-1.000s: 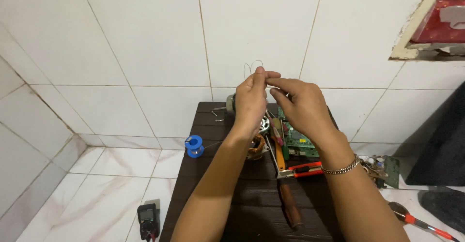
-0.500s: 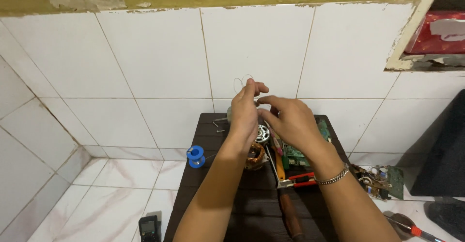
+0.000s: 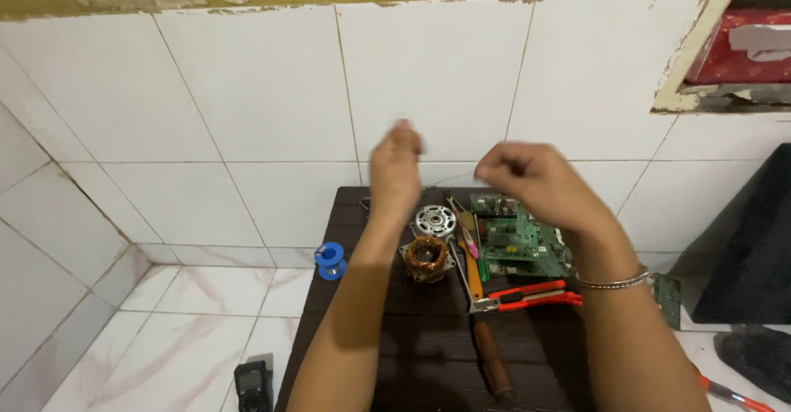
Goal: Connecting thin copper wires to a motor stator and preparing them for soldering on an electronics workbench.
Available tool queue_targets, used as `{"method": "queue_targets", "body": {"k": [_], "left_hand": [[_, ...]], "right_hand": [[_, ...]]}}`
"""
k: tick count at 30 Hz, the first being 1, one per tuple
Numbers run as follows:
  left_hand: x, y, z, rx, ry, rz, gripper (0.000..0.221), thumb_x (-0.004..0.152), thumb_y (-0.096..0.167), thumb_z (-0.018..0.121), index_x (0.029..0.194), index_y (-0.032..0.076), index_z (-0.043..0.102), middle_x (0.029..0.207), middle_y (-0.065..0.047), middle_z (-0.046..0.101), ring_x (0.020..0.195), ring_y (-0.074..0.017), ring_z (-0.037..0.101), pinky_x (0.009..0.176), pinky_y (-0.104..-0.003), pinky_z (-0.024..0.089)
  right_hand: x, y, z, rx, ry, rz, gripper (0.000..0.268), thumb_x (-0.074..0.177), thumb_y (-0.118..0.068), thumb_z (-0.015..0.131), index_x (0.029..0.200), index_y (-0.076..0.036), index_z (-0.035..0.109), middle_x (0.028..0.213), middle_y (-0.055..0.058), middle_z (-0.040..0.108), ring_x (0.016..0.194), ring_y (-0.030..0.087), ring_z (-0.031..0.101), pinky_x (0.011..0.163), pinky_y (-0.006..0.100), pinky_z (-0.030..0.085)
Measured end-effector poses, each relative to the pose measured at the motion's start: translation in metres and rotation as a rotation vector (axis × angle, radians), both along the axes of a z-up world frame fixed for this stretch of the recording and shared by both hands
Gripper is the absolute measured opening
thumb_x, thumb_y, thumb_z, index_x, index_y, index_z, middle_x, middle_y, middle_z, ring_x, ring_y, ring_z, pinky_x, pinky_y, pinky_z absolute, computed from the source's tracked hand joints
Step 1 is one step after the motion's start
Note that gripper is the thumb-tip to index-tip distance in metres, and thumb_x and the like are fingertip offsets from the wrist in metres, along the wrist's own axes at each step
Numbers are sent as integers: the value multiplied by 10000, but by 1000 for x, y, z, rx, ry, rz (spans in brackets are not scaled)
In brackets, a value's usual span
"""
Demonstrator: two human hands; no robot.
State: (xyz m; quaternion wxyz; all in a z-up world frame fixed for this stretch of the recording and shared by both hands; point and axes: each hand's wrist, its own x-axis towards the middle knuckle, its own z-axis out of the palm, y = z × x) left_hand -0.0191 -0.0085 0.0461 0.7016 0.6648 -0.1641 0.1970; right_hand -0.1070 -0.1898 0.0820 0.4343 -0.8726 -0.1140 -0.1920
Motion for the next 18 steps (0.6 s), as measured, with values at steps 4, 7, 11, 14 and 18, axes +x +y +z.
{"method": "queue_targets", "body": {"k": [4,7,11,14,18], "left_hand": [[-17,-15,-1,492,-102,-44,437,1049,411,389,855,219,730,1146,-62,763,1112,-377,692,923,-454,532],[2,-27,-19,537,-5,-121,517,1027,569,443,738,217,686,712,-35,723,782,-235,727,721,-363,555],[-4,-14,-2,402,156,-229,511,1000,597,388,778,171,565,763,-39,541,789,-240,547,828,-396,506],[-14,-9,6,280,202,-326,526,959,581,455,596,209,370,546,72,328,510,-88,361,741,-285,499],[-12,-18,1,-55,187,-618,400,968,417,593,663,211,436,590,77,337,512,-60,294,488,-225,267]], "right_hand": [[-5,-5,1,-6,-151,-96,93,930,-85,715,980,-38,777,628,96,618,643,196,539,634,347,465],[-3,-17,4,-41,-265,-197,62,933,-100,774,986,-67,779,652,87,642,630,175,552,620,309,456],[-17,-29,16,-85,-338,-226,53,959,-47,762,996,-9,761,721,90,645,647,167,534,604,293,433],[-15,-28,10,-81,-418,-236,43,1003,0,734,979,33,721,731,44,602,618,112,455,555,236,376],[8,-15,-9,-4,-701,-295,32,1051,42,690,1028,51,670,739,44,571,631,115,432,570,254,363]]}}
